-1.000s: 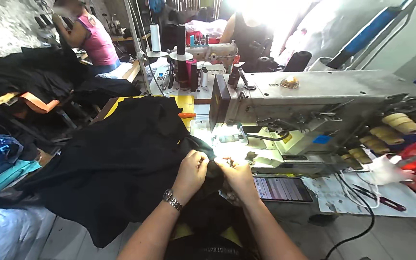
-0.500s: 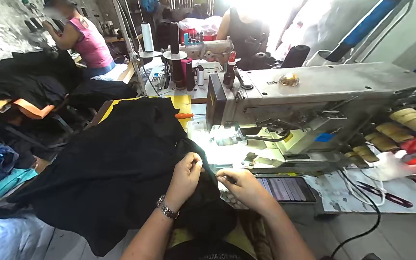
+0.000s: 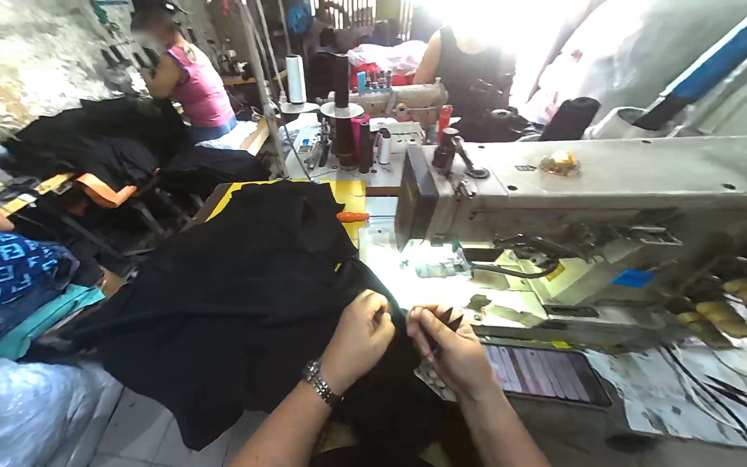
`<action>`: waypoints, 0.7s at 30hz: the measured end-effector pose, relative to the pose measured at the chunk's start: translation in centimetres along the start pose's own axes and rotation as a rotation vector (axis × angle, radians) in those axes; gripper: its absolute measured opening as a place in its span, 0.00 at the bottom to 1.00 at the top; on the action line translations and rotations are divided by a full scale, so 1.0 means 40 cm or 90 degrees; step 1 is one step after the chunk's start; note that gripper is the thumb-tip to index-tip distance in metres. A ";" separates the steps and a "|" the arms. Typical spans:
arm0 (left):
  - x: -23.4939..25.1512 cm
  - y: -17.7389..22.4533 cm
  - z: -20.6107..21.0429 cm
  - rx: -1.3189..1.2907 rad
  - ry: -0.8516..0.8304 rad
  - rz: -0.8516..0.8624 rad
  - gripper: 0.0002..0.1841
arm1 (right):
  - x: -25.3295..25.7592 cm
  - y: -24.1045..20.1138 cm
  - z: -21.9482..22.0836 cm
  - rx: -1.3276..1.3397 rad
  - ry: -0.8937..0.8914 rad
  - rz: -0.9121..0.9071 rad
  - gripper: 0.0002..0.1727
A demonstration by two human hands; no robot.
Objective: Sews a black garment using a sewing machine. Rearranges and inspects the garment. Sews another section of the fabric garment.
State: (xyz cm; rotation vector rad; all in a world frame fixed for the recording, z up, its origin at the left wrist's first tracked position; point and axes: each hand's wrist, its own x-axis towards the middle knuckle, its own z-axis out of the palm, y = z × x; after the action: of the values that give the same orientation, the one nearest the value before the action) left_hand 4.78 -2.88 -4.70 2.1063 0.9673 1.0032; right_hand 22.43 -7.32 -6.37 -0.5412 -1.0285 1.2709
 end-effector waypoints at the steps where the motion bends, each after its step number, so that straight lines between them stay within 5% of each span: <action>1: -0.001 0.000 -0.003 0.006 -0.005 0.002 0.08 | 0.000 0.003 0.006 -0.080 0.022 -0.006 0.11; 9: -0.001 -0.006 -0.015 -0.247 -0.089 -0.045 0.08 | 0.016 0.014 -0.018 -0.490 0.171 -0.184 0.12; 21: 0.002 -0.020 -0.014 -0.239 -0.073 -0.038 0.09 | 0.016 0.008 -0.031 -0.770 0.163 -0.263 0.22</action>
State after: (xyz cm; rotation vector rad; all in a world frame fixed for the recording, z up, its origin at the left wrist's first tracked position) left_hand 4.09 -2.25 -4.98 1.7923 0.7167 0.9393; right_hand 23.31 -6.38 -7.01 -1.2708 -1.5269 0.0858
